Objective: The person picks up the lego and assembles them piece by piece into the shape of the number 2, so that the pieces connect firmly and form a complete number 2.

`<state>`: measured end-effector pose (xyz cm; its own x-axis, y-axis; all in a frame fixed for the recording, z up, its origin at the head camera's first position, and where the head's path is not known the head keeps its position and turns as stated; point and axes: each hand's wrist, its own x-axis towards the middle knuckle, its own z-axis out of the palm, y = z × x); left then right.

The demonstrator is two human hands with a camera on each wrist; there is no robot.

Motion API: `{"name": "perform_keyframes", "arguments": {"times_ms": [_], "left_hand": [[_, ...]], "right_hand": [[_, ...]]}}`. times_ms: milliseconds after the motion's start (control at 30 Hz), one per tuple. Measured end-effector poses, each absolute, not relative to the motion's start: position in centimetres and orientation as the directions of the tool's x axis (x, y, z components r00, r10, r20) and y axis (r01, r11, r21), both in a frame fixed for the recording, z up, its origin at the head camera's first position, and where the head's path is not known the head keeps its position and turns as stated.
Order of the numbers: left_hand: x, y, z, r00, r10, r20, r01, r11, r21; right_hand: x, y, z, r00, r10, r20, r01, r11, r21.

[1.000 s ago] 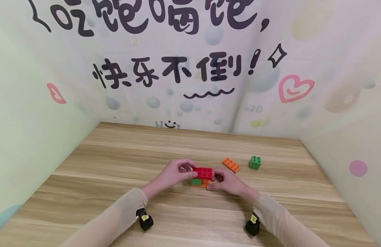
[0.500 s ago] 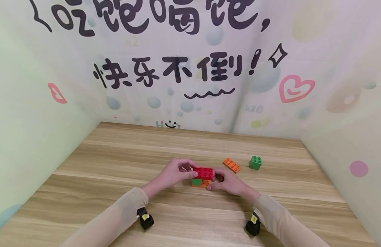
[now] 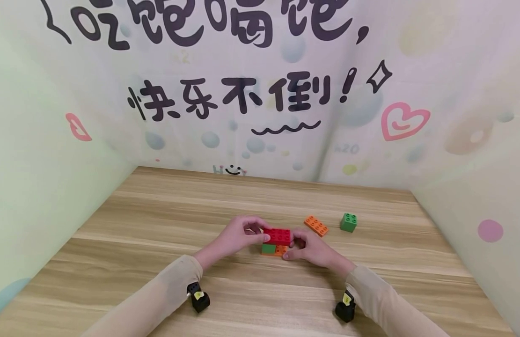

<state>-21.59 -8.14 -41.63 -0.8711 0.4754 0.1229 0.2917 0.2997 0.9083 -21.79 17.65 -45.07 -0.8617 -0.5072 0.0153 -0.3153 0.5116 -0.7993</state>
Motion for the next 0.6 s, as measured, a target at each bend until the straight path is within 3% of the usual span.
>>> {"name": "perform_keyframes", "arguments": {"times_ms": [600], "left_hand": [[-21.56, -7.92, -41.65, -0.885, 0.45, 0.122, 0.286, 0.317, 0.905]], "right_hand": [[-21.67, 17.58, -44.94, -0.863, -0.506, 0.007, -0.31, 0.517, -0.798]]}}
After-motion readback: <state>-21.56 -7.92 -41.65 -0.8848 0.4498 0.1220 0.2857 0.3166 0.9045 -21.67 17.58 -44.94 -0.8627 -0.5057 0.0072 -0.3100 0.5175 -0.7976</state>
